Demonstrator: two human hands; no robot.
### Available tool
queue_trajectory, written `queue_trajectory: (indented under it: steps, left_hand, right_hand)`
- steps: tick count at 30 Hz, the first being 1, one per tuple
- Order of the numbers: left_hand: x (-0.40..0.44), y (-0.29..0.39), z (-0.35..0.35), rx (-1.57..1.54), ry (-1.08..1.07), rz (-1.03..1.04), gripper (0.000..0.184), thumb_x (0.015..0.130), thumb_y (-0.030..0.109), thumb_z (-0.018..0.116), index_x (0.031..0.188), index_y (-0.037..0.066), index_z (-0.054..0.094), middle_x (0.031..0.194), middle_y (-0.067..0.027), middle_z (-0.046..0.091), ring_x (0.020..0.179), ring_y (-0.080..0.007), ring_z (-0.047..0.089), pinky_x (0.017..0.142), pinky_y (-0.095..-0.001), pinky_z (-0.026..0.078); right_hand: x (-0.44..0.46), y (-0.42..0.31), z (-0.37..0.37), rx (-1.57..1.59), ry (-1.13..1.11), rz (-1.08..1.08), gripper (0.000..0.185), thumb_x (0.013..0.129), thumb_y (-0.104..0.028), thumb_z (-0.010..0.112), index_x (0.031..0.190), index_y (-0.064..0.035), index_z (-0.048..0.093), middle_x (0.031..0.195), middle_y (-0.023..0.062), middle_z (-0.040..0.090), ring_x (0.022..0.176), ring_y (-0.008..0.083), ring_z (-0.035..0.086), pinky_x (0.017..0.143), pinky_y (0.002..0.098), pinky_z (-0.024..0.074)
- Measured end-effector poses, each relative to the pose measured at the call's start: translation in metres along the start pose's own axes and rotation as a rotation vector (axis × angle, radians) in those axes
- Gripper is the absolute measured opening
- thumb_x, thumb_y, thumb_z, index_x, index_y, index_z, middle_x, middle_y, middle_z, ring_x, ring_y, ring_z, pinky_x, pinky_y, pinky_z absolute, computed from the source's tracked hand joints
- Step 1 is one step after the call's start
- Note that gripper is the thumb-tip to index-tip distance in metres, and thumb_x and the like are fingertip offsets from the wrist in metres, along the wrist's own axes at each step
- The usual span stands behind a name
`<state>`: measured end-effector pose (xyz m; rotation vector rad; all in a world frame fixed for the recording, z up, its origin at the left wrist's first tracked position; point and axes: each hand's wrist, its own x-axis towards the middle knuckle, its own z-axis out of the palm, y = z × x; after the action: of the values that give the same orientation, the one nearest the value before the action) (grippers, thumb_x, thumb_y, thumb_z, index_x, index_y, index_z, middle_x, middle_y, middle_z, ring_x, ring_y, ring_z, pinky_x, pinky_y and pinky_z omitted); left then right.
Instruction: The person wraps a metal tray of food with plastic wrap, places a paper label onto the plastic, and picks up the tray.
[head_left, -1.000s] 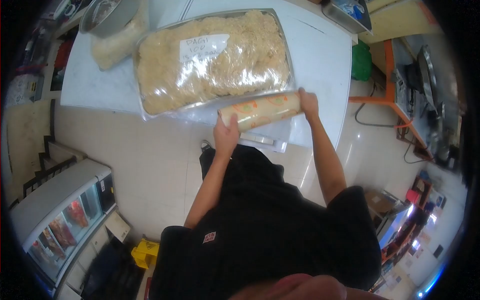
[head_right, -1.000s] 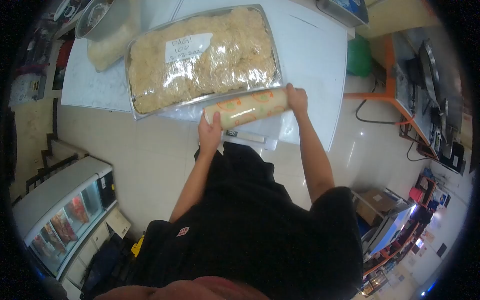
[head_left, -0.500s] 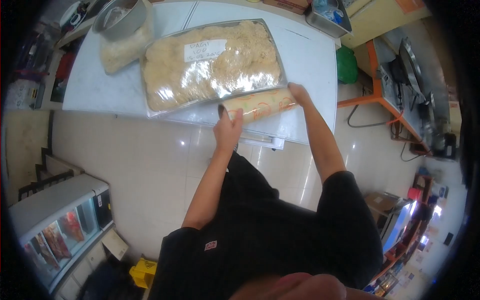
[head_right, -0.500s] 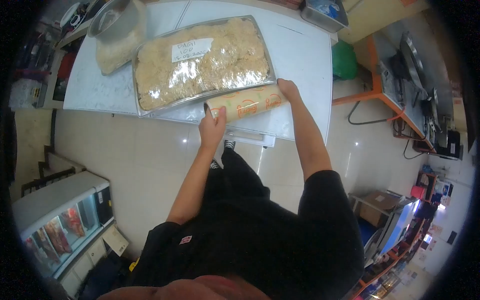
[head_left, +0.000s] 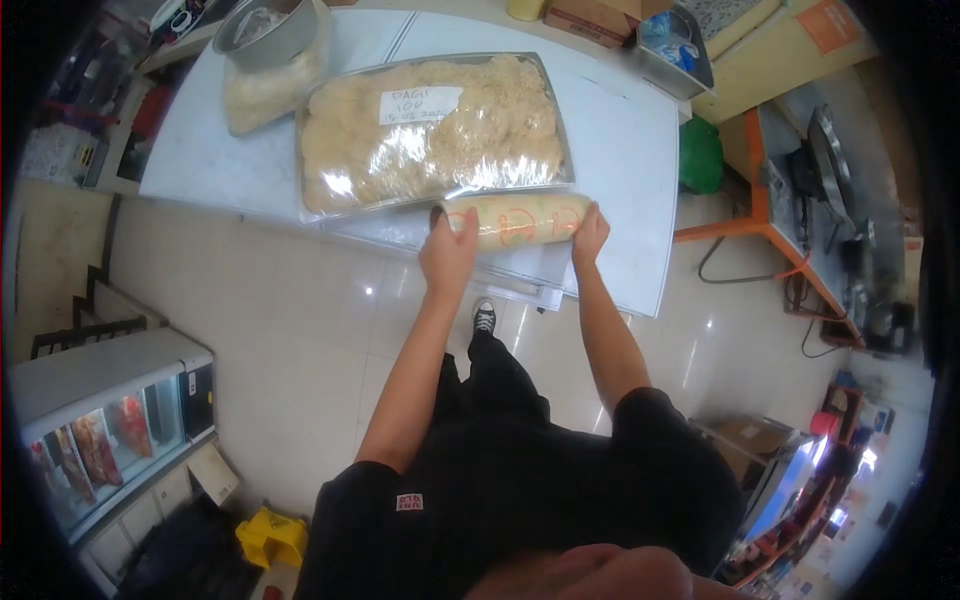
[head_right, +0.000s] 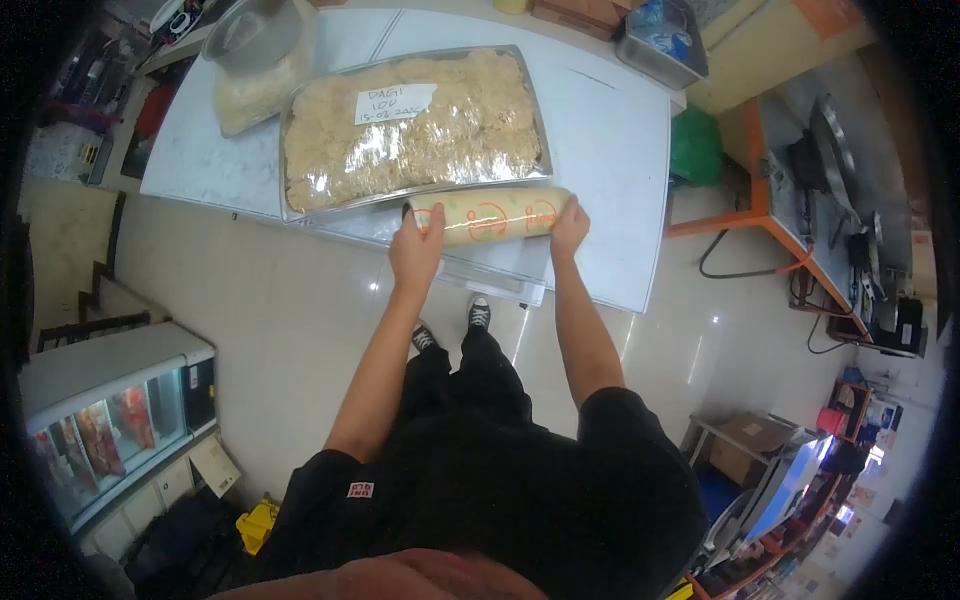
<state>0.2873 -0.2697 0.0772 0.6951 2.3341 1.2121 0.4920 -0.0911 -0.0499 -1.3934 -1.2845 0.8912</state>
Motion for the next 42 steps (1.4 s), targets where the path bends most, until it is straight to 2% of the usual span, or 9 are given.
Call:
queue_trajectory:
  steps: [3, 9, 14, 17, 20, 27, 34, 36, 42]
  left_hand:
    - [0.013, 0.007, 0.009, 0.046, 0.015, -0.083, 0.058, 0.092, 0.052, 0.053, 0.098, -0.004, 0.064, 0.088, -0.0265, 0.069, 0.086, -0.0447, 0.066, 0.076, -0.0482, 0.051]
    - [0.009, -0.131, 0.007, -0.159, -0.296, -0.486, 0.071, 0.092, 0.058, 0.050, 0.096, -0.011, 0.068, 0.090, -0.0269, 0.068, 0.089, -0.0349, 0.068, 0.080, -0.0423, 0.051]
    - [-0.059, -0.128, 0.025, -0.572, -0.088, -0.362, 0.060, 0.093, 0.052, 0.058, 0.106, -0.006, 0.067, 0.097, -0.0156, 0.069, 0.089, -0.0249, 0.066, 0.079, -0.0368, 0.052]
    - [-0.057, -0.131, 0.022, -0.521, -0.317, -0.400, 0.060, 0.094, 0.051, 0.058, 0.120, -0.002, 0.061, 0.105, -0.0106, 0.068, 0.093, -0.0189, 0.065, 0.078, -0.0324, 0.052]
    - [-0.068, -0.120, 0.020, -0.673, -0.354, -0.559, 0.057, 0.091, 0.046, 0.065, 0.115, -0.005, 0.063, 0.104, -0.0118, 0.068, 0.085, -0.0176, 0.066, 0.072, -0.0300, 0.053]
    - [-0.097, -0.094, 0.077, -0.454, -0.634, -0.279, 0.055, 0.094, 0.044, 0.063, 0.125, 0.000, 0.054, 0.103, -0.0091, 0.064, 0.090, -0.0153, 0.060, 0.076, -0.0294, 0.050]
    - [-0.032, -0.052, 0.103, -1.391, -0.670, -0.920, 0.055, 0.094, 0.038, 0.060, 0.132, 0.003, 0.043, 0.127, -0.0185, 0.057, 0.117, -0.0334, 0.055, 0.101, -0.0463, 0.046]
    - [0.003, -0.029, 0.106, -1.796, -0.402, -0.954, 0.066, 0.091, 0.041, 0.061, 0.138, 0.002, 0.036, 0.137, -0.0226, 0.046, 0.124, -0.0375, 0.049, 0.107, -0.0501, 0.042]
    - [0.047, 0.009, 0.094, -1.952, -0.450, -0.581, 0.078, 0.088, 0.037, 0.065, 0.145, 0.000, 0.027, 0.145, -0.0248, 0.034, 0.136, -0.0388, 0.033, 0.113, -0.0531, 0.033]
  right_hand:
    - [0.027, -0.040, -0.004, -0.412, -0.298, 0.288, 0.053, 0.093, -0.038, 0.048, 0.090, 0.0104, 0.068, 0.084, 0.0257, 0.068, 0.079, 0.0324, 0.066, 0.078, 0.0418, 0.0498]
    - [0.021, -0.056, 0.015, -0.893, -0.491, 0.165, 0.056, 0.090, -0.042, 0.044, 0.090, 0.0086, 0.069, 0.099, 0.0347, 0.064, 0.092, 0.0507, 0.062, 0.088, 0.0508, 0.0481]
    - [0.022, -0.021, -0.009, -0.946, -0.582, 0.164, 0.061, 0.088, -0.046, 0.048, 0.091, 0.0115, 0.067, 0.098, 0.0357, 0.063, 0.096, 0.0495, 0.062, 0.089, 0.0501, 0.0484]
    - [0.022, -0.010, -0.058, -0.979, -0.730, 0.240, 0.065, 0.090, -0.053, 0.053, 0.100, 0.0089, 0.068, 0.100, 0.0278, 0.069, 0.093, 0.0393, 0.068, 0.085, 0.0455, 0.0507]
    - [-0.034, -0.072, -0.133, -0.277, -0.770, 0.337, 0.051, 0.093, -0.042, 0.063, 0.109, 0.0068, 0.066, 0.096, 0.0083, 0.067, 0.089, 0.0125, 0.058, 0.081, 0.0305, 0.0476]
    - [-0.086, -0.169, -0.230, -0.133, -0.315, 0.100, 0.032, 0.096, -0.024, 0.061, 0.109, 0.0053, 0.063, 0.094, 0.0049, 0.063, 0.089, 0.0122, 0.055, 0.084, 0.0276, 0.0440]
    - [-0.033, -0.179, -0.280, 0.093, 0.065, 0.146, 0.031, 0.095, -0.024, 0.061, 0.105, 0.0056, 0.062, 0.096, 0.0065, 0.064, 0.091, 0.0155, 0.057, 0.085, 0.0302, 0.0438]
    - [-0.024, -0.145, -0.273, 0.245, 0.134, 0.285, 0.033, 0.096, -0.022, 0.060, 0.112, 0.0068, 0.059, 0.105, 0.0099, 0.064, 0.100, 0.0188, 0.059, 0.091, 0.0330, 0.0440]
    - [0.022, -0.080, -0.208, 0.900, 0.049, 0.562, 0.046, 0.097, -0.018, 0.054, 0.134, 0.0065, 0.043, 0.135, 0.0187, 0.053, 0.126, 0.0294, 0.051, 0.106, 0.0423, 0.0408]
